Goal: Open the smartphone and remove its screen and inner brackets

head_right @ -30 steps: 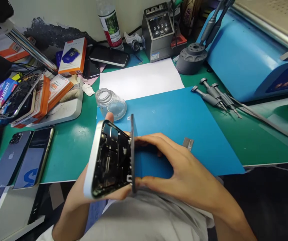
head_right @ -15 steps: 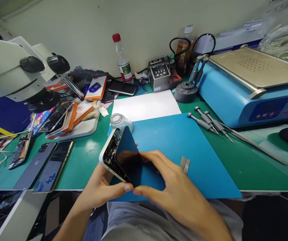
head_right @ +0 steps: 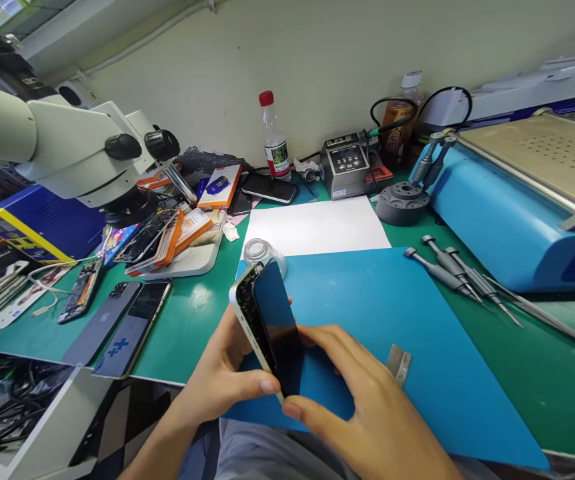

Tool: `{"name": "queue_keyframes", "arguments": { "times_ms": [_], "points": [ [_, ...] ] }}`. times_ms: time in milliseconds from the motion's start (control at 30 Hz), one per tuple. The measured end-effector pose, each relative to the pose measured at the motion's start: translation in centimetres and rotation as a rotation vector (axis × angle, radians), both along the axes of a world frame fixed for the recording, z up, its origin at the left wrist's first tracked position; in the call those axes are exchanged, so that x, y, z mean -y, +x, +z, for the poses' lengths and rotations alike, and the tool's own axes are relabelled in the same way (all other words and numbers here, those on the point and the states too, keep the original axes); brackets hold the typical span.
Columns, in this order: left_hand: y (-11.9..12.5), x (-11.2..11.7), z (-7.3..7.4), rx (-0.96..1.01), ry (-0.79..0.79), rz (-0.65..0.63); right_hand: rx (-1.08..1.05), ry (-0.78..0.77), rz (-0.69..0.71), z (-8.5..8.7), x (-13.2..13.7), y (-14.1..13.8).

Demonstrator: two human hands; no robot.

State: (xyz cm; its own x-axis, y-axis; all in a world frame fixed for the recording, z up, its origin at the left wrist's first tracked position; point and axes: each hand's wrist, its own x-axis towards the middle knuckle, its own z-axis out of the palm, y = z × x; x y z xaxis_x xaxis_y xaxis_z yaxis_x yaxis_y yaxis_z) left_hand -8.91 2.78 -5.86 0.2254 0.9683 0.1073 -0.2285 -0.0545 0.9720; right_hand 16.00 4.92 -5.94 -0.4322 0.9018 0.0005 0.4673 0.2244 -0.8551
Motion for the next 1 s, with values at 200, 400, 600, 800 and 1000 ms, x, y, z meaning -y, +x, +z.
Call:
{"name": "queue_keyframes", "arguments": {
  "times_ms": [200,400,600,800,1000],
  "points": [
    [0.0,0.1,0.1,0.012,-0.026,-0.016,0.046,0.209,-0.116,-2.0,0.3,-0.6],
    [-0.1,0.2,0.3,-0.018,0.015,-0.057,0.086,0.275,-0.135,-2.4,0.2,-0.6],
    [-0.2,0.0,0.5,-0.07,0.069,-0.106,0.064,0.251,-0.033,-1.3,-0.1,0.5],
    [-0.4,0.2,0.6,-0.124,0.131,-0.069,0.001,0.34,-0.024,0.7,-0.9,1.1],
    [-0.3,0.3,0.7,-0.144,0.148,-0.064,-0.233,0.466,-0.149,3.2,-1.2,-0.2]
  ]
}}
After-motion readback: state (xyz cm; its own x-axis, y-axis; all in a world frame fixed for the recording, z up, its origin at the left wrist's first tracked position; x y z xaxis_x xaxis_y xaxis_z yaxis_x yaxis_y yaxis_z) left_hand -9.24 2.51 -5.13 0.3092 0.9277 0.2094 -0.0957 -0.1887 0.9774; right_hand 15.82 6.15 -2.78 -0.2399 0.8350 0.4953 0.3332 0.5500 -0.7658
